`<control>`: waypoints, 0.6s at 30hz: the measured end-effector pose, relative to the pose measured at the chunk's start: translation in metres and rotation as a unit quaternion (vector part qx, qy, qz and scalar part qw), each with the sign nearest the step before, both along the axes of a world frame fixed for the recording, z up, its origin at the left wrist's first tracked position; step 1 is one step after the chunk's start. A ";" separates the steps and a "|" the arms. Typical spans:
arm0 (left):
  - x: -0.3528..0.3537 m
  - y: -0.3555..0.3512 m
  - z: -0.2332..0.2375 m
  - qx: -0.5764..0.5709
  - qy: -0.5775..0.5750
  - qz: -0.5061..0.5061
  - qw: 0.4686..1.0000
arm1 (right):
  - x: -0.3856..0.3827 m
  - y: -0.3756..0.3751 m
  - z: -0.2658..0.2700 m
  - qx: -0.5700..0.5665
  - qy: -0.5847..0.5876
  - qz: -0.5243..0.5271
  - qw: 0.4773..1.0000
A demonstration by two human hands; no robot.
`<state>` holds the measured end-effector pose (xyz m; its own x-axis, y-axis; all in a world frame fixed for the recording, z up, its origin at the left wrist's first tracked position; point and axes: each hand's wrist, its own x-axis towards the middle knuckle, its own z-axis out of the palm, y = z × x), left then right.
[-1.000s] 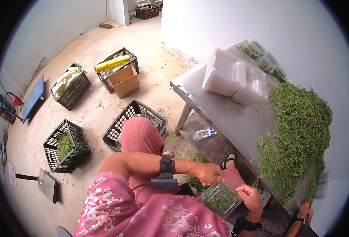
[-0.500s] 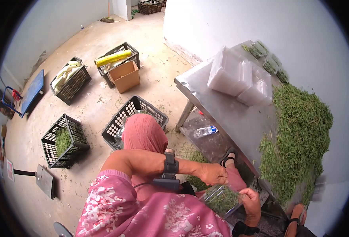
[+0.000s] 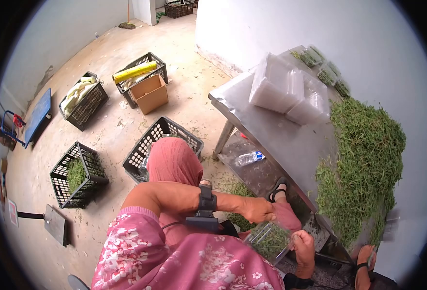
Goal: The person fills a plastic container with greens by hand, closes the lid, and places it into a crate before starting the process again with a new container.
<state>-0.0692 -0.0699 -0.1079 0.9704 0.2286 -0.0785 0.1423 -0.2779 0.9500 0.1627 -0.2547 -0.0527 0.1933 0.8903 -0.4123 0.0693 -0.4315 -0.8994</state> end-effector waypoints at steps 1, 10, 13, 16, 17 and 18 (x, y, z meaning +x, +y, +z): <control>0.002 -0.002 -0.006 0.028 -0.003 0.008 1.000 | -0.001 0.000 0.002 0.000 -0.015 0.002 1.000; -0.001 -0.004 0.000 0.067 -0.014 0.040 0.997 | -0.011 0.002 0.006 -0.002 -0.084 0.001 0.996; -0.002 -0.005 0.008 0.091 0.006 0.036 0.995 | -0.013 0.000 0.009 0.002 -0.110 0.005 0.994; -0.006 -0.006 0.022 0.115 0.001 0.049 0.992 | -0.013 -0.002 0.012 0.003 -0.131 0.006 0.991; -0.007 -0.006 0.025 0.131 0.003 0.052 0.990 | -0.013 -0.003 0.013 0.001 -0.135 0.003 0.991; -0.007 -0.007 0.028 0.147 0.004 0.054 0.988 | -0.013 -0.003 0.015 0.001 -0.138 0.001 0.990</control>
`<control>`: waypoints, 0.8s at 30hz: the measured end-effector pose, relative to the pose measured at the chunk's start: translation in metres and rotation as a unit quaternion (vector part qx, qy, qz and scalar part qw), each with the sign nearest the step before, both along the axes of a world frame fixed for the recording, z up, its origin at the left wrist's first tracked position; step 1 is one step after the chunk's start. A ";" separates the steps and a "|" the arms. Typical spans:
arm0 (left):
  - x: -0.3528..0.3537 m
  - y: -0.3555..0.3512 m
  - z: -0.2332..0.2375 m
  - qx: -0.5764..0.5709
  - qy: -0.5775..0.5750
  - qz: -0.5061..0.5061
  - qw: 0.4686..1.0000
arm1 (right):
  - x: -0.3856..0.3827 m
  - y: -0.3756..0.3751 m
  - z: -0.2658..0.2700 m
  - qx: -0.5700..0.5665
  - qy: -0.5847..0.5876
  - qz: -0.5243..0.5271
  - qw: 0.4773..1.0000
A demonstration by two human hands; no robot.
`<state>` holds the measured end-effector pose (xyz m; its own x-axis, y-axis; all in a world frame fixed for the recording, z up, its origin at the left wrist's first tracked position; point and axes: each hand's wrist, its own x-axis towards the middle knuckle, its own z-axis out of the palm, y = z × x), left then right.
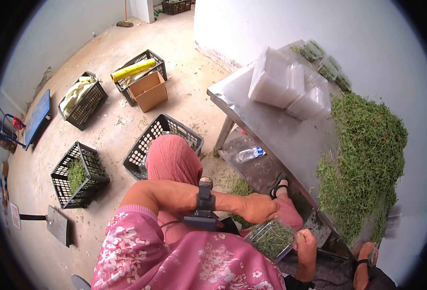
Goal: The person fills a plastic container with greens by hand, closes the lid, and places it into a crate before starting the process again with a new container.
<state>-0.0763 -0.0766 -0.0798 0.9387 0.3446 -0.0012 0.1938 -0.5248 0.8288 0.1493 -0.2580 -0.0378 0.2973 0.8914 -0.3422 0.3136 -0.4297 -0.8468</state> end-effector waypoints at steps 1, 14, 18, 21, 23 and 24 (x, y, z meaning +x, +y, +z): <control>-0.001 0.000 0.002 0.016 0.002 0.002 1.000 | -0.002 0.000 0.002 -0.001 -0.003 -0.003 1.000; -0.004 0.001 0.014 -0.006 -0.015 -0.009 1.000 | -0.006 -0.010 0.001 -0.058 0.082 -0.064 0.993; -0.003 0.003 0.008 -0.003 -0.010 -0.009 1.000 | -0.005 -0.008 -0.015 -0.001 -0.001 -0.016 1.000; -0.002 0.004 0.004 -0.011 0.015 -0.005 1.000 | -0.005 -0.004 -0.019 -0.014 -0.043 -0.014 0.999; -0.001 0.005 0.008 -0.030 0.048 -0.002 0.998 | -0.005 -0.002 -0.022 0.003 -0.076 -0.009 0.997; 0.000 0.006 0.007 -0.041 0.031 0.011 0.999 | -0.006 0.000 -0.021 0.011 -0.094 -0.007 0.996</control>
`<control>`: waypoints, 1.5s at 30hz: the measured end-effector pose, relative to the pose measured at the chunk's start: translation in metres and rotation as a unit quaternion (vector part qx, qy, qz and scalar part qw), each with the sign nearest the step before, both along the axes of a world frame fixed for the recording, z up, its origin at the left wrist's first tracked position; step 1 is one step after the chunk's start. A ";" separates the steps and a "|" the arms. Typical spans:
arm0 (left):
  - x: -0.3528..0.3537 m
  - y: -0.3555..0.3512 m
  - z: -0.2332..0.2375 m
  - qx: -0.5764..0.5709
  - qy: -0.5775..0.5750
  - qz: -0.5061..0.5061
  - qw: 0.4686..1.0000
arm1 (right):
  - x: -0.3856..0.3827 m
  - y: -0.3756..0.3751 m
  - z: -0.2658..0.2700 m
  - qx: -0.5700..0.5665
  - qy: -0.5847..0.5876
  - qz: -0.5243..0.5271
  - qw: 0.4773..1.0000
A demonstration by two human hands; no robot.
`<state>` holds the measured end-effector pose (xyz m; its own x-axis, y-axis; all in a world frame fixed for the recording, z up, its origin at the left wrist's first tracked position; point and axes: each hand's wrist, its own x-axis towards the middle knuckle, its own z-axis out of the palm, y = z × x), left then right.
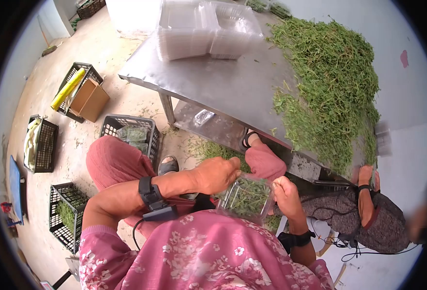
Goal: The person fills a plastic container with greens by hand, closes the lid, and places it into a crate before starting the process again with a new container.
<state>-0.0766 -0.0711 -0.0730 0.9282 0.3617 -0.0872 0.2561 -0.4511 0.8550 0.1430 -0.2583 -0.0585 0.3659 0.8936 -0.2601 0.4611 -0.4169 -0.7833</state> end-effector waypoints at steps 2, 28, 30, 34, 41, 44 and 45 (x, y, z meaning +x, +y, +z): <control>0.000 -0.002 -0.004 -0.024 -0.034 0.024 0.999 | -0.003 0.005 0.006 -0.002 0.027 -0.010 1.000; -0.005 0.003 -0.006 0.071 -0.030 -0.088 0.993 | -0.011 -0.002 0.001 0.060 0.070 -0.026 0.995; -0.006 0.008 0.002 0.081 -0.030 -0.082 0.993 | -0.010 0.002 0.004 0.072 0.096 -0.022 0.992; -0.005 0.018 0.012 0.048 -0.064 -0.024 0.997 | -0.009 0.018 0.016 0.113 0.075 -0.017 0.991; -0.007 0.036 0.030 -0.158 -0.041 -0.010 0.987 | -0.012 0.032 0.028 0.083 0.241 -0.099 0.962; -0.007 0.035 0.039 -0.253 0.021 -0.010 0.967 | -0.012 0.033 0.023 0.112 0.279 -0.117 0.946; -0.006 0.035 0.041 -0.258 0.020 -0.012 0.966 | -0.012 0.032 0.022 0.109 0.277 -0.119 0.947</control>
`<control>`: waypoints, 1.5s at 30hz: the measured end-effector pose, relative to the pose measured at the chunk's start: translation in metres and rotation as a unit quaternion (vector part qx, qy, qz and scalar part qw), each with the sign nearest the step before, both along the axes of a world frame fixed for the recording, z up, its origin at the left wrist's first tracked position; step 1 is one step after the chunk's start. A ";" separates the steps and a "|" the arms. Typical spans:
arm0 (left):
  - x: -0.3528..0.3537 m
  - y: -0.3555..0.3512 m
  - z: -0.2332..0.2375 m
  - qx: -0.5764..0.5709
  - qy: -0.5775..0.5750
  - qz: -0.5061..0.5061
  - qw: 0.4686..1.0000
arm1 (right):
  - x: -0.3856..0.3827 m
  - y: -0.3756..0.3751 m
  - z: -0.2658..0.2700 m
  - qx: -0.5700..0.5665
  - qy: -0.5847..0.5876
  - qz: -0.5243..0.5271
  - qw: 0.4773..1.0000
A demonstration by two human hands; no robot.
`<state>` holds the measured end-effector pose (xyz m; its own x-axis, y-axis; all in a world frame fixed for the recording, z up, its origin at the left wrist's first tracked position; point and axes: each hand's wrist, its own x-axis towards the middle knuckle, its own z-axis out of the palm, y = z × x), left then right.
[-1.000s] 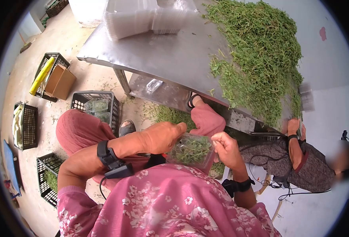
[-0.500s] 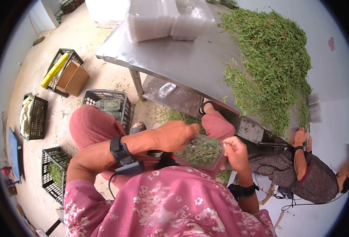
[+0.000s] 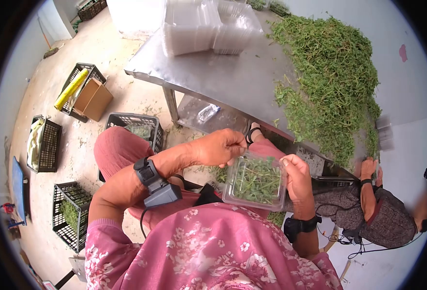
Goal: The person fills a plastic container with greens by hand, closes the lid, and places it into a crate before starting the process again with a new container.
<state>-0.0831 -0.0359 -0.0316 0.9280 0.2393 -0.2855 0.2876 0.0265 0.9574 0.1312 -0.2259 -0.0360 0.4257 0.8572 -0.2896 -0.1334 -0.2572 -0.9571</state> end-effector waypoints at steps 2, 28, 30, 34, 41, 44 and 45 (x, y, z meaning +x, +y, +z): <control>-0.001 0.000 0.005 -0.011 -0.004 0.000 1.000 | 0.000 -0.001 0.001 -0.008 -0.003 -0.002 1.000; -0.357 0.030 -0.129 0.120 0.117 0.702 0.692 | 0.003 0.039 -0.025 0.004 0.042 0.053 0.998; -0.365 0.011 -0.200 0.136 0.236 0.693 0.667 | 0.002 0.040 -0.028 -0.007 0.030 0.050 0.998; -0.355 -0.034 -0.289 0.033 0.336 0.640 0.691 | 0.000 0.038 -0.030 -0.018 0.009 0.041 0.999; -0.337 -0.022 -0.353 -0.253 0.219 0.748 0.573 | 0.003 0.025 -0.034 -0.025 -0.011 0.043 0.999; -0.337 0.012 -0.371 -0.327 0.085 0.784 0.521 | 0.004 0.022 -0.033 -0.024 -0.016 0.037 0.999; -0.338 0.024 -0.368 -0.389 0.046 0.753 0.529 | 0.003 0.022 -0.032 -0.026 -0.019 0.031 0.999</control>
<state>-0.4210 -0.0116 -0.3996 -0.1737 0.4643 -0.8685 -0.5756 0.6677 0.4720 0.1342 -0.2040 -0.0680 0.3827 0.8670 -0.3191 -0.0801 -0.3130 -0.9464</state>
